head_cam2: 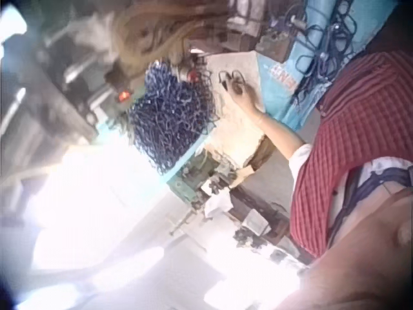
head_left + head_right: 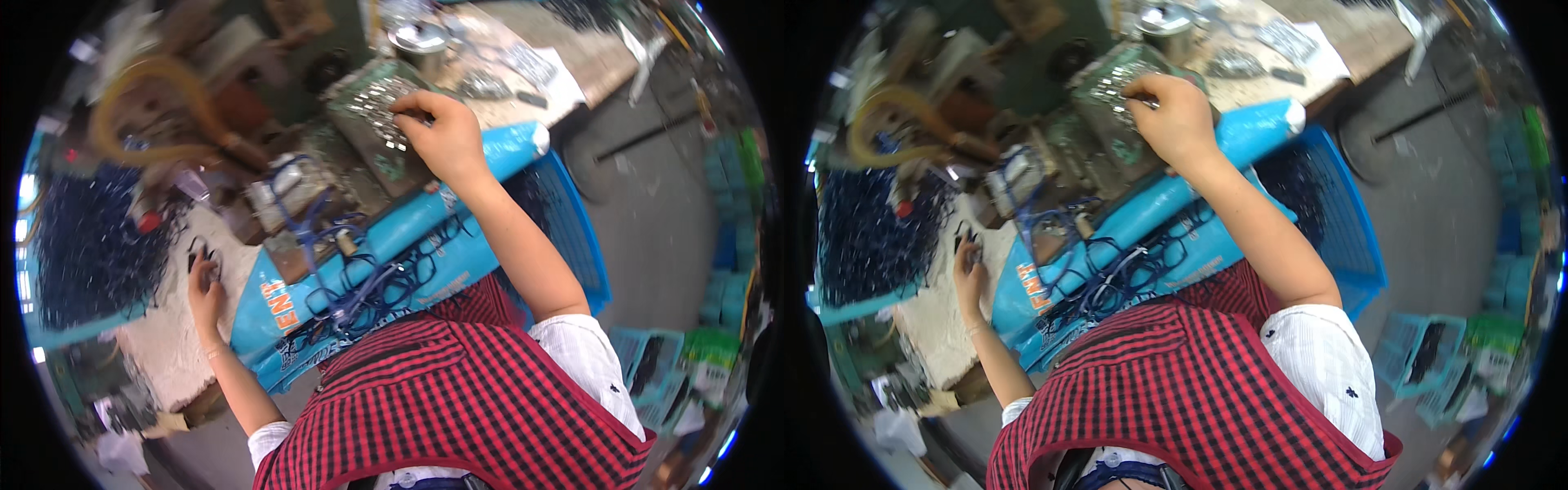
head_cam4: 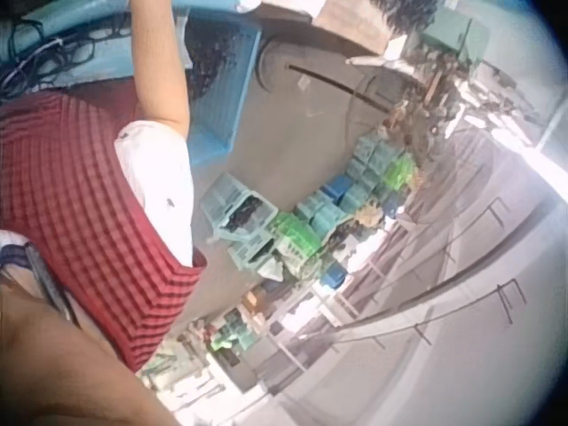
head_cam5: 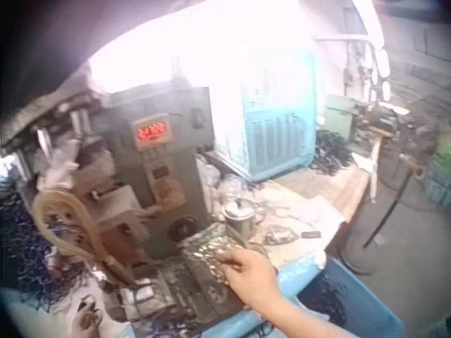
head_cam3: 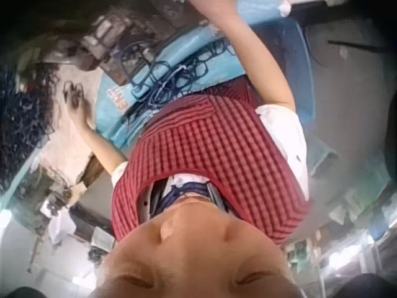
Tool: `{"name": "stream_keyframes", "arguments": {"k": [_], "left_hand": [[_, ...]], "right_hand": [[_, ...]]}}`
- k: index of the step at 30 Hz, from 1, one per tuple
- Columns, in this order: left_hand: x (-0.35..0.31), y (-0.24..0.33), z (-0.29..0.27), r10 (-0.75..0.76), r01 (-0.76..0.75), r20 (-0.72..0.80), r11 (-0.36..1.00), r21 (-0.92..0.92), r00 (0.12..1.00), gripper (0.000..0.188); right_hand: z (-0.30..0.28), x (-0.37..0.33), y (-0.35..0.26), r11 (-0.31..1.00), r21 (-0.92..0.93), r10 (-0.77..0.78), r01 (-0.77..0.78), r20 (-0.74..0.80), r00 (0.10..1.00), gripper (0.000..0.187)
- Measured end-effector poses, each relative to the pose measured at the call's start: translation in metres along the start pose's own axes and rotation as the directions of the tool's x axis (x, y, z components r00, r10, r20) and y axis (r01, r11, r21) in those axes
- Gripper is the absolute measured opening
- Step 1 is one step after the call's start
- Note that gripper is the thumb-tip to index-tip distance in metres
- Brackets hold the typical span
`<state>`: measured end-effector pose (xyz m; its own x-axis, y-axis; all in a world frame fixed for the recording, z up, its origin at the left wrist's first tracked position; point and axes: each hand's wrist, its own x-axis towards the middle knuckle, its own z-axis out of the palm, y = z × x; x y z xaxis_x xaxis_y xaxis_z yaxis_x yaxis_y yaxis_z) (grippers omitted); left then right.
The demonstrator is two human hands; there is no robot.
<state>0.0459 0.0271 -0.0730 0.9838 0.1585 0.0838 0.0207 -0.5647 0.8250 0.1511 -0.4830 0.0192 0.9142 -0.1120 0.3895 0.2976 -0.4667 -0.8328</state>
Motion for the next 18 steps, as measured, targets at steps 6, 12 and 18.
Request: {"name": "stream_keyframes", "arguments": {"k": [6,12,18], "left_hand": [[0.015,0.031,0.009,0.191,-0.170,0.000,0.872,0.459,0.982,0.030],[0.014,0.079,0.041,0.151,-0.092,-0.318,0.977,0.194,0.936,0.015],[-0.014,0.194,0.061,0.087,-0.333,-0.505,0.843,-0.422,0.859,0.006]], "right_hand": [[-0.012,-0.013,-0.057,0.971,0.237,-0.042,0.003,0.159,0.986,0.018],[0.031,0.015,-0.111,0.942,0.330,-0.147,0.059,0.247,0.958,0.040],[0.036,0.006,-0.110,0.915,0.398,-0.059,-0.067,0.297,0.953,0.051]]}}
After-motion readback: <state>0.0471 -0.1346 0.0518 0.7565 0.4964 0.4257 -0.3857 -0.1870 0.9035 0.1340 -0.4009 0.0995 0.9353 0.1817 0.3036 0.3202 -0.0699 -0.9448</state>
